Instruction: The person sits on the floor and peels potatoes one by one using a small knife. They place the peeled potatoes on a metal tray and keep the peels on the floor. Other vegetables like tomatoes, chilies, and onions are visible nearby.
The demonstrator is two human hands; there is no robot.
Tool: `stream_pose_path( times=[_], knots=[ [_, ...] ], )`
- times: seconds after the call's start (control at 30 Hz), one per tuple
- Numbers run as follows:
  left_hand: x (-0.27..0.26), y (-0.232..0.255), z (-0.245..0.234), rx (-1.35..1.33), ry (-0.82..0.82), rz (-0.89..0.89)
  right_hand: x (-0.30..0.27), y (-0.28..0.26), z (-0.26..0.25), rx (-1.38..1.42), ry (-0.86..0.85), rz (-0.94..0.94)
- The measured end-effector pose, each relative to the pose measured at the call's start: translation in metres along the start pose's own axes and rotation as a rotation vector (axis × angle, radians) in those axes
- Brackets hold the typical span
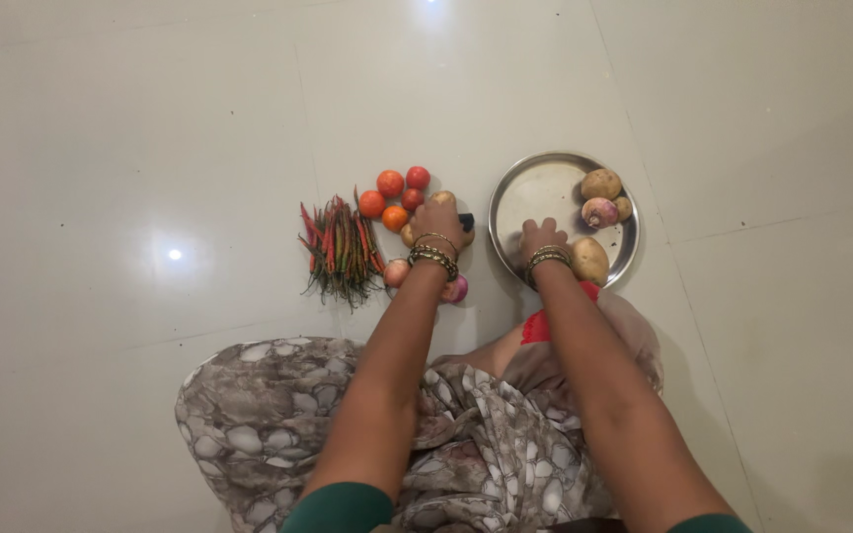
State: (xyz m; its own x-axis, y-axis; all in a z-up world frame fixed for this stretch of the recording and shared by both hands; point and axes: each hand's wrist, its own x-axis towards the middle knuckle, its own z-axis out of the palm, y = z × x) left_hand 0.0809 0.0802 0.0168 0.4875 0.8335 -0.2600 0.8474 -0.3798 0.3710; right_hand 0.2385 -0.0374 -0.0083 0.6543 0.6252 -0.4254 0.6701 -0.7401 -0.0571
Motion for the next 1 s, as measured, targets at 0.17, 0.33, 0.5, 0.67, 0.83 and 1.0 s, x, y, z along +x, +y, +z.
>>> stream_pose_path(
  times=[0.17, 0.33, 0.5, 0.67, 0.83, 1.0],
  knots=[
    [0.031, -0.020, 0.039, -0.437, 0.405, 0.091, -0.010, -0.009, -0.007, 0.226, 0.082, -0.157],
    [0.004, -0.027, 0.032, -1.949, 0.006, -0.181, -0.062, -0.038, -0.033, 0.543, 0.199, -0.564],
    [-0.068, -0.054, -0.001, -2.160, -0.464, -0.421, -0.111, -0.063, -0.044, 0.850, 0.101, -0.555],
    [-0.099, -0.061, -0.012, -1.954, -0.607, -0.360, -0.113, -0.069, -0.035, 0.871, 0.136, -0.858],
    [-0.109, -0.067, -0.013, -1.928, -0.713, -0.175, -0.087, -0.061, -0.020, 1.044, -0.128, -0.742],
    [-0.117, -0.073, -0.017, -2.094, -0.612, -0.039, -0.085, -0.035, -0.037, 1.705, -0.445, -0.504]
  ],
)
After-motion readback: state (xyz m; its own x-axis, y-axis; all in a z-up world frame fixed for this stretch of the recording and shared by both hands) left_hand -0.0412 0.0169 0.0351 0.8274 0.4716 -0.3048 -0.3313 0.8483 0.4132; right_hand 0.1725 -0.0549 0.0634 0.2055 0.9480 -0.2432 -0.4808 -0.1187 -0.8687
